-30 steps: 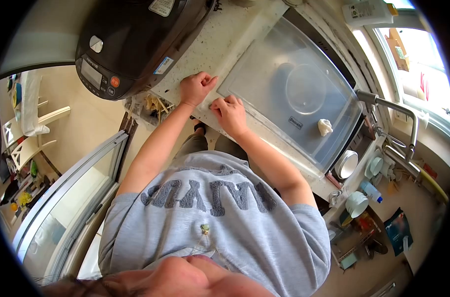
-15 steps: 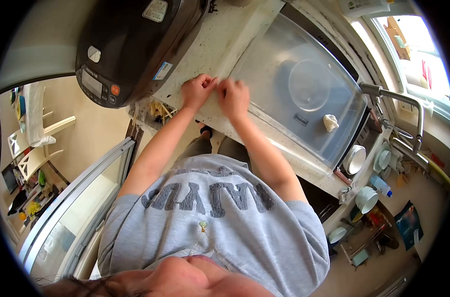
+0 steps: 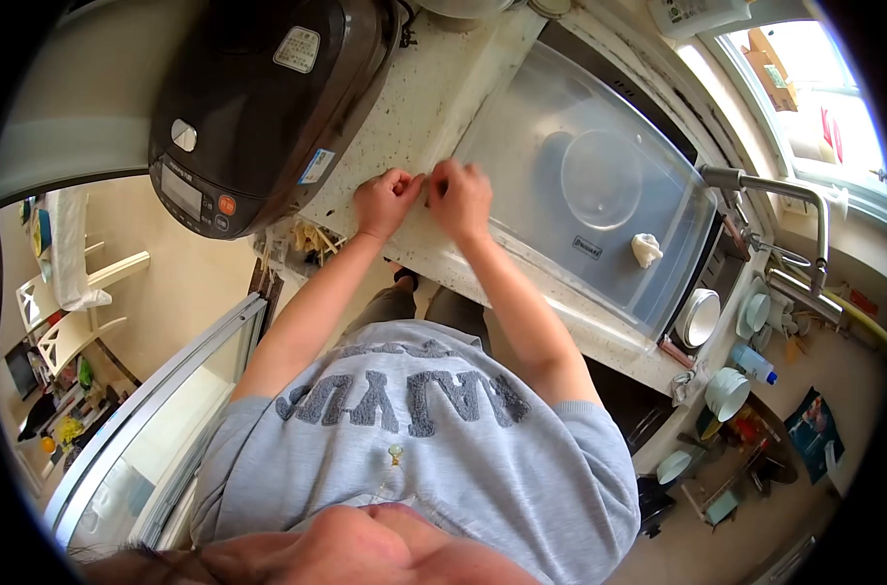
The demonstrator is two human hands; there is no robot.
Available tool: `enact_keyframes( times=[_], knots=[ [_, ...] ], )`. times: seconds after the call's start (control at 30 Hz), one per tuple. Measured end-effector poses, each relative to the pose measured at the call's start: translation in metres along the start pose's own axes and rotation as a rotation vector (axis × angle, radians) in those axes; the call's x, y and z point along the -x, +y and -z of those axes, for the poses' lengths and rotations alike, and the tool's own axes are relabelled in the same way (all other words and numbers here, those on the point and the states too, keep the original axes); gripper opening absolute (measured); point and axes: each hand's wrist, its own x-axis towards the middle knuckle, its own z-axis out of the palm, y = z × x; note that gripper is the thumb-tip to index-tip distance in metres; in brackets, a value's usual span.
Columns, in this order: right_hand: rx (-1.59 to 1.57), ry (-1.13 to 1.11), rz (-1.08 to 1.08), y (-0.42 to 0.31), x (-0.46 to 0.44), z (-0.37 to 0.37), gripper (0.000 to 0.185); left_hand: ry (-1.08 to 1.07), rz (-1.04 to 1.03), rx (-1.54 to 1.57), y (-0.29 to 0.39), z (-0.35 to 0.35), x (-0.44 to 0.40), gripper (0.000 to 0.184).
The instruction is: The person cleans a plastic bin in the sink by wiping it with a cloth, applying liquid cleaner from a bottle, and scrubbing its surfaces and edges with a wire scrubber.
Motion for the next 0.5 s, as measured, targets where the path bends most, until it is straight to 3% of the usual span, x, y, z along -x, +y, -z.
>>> enact_keyframes(
  times=[0.13,0.2,0.33,0.5],
  knots=[
    [0.000,0.171,-0.061,0.037,-0.075,-0.007,0.009,0.063,-0.052,-0.036,0.001,-0.004,0.006,0.026],
    [0.094,0.194,-0.060,0.031,-0.071,-0.011,0.008,0.066,-0.067,-0.039,-0.002,0.003,0.003,0.026],
    [0.060,0.028,-0.134,-0.003,-0.014,0.000,0.012,0.061,-0.074,-0.031,-0.003,0.000,0.001,0.026],
    [0.009,0.098,-0.198,0.027,-0.069,-0.007,0.014,0.090,-0.087,-0.044,0.001,0.001,0.003,0.025]
  ],
)
